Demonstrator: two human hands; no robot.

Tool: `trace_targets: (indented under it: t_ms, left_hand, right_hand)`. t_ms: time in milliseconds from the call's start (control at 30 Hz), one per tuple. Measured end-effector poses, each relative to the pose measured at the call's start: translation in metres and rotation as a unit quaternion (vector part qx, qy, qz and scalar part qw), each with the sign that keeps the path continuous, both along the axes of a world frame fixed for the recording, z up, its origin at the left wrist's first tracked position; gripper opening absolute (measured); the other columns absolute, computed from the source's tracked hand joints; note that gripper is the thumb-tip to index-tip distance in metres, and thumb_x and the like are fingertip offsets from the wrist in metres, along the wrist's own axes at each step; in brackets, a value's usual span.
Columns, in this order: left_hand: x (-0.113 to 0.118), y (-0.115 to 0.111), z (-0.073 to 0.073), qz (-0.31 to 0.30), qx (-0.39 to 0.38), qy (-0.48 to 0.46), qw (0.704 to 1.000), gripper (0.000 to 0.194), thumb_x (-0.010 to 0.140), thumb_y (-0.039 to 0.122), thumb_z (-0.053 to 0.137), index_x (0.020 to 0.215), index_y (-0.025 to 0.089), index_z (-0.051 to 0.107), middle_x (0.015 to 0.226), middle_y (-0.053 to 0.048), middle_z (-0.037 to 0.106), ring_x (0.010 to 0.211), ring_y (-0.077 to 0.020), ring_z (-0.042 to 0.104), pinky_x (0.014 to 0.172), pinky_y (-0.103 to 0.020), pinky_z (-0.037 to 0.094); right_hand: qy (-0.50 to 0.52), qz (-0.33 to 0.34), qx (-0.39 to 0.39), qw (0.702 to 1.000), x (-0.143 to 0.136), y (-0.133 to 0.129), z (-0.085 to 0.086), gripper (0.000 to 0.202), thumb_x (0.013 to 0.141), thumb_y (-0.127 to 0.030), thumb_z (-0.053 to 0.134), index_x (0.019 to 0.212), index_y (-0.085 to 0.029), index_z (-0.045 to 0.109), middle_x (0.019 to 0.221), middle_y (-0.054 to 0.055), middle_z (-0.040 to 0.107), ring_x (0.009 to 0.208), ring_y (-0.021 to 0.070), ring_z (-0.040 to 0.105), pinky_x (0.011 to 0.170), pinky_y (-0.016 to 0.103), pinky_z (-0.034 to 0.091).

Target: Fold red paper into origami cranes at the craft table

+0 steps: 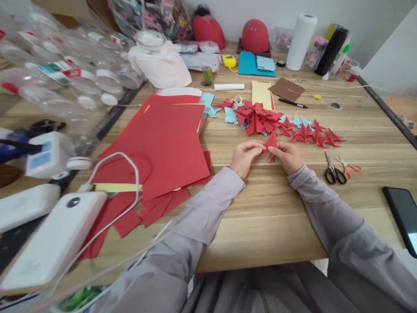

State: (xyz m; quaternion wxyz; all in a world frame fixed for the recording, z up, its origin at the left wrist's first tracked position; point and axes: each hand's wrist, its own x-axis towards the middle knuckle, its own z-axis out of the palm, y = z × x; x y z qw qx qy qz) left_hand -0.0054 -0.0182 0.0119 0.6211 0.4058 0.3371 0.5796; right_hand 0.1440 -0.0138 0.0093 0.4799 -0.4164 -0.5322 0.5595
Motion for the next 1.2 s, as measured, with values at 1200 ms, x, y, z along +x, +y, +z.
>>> trace_targets:
  t_ms: [1200]
  left_hand:
    - [0.0012,0.0004,0.0,0.044,-0.01,0.032,0.998,0.036,0.054,0.022,0.079,0.083,0.015,0.058,0.057,0.003,0.064,0.05,-0.0094,0.058,0.056,-0.024,0.047]
  right_hand:
    - [-0.007,0.004,0.02,1.0,-0.0007,-0.0007,0.0026,0.033,0.065,-0.048,0.074,0.069,-0.016,0.065,0.06,0.0,0.066,0.047,0.0095,0.058,0.048,0.023,0.047]
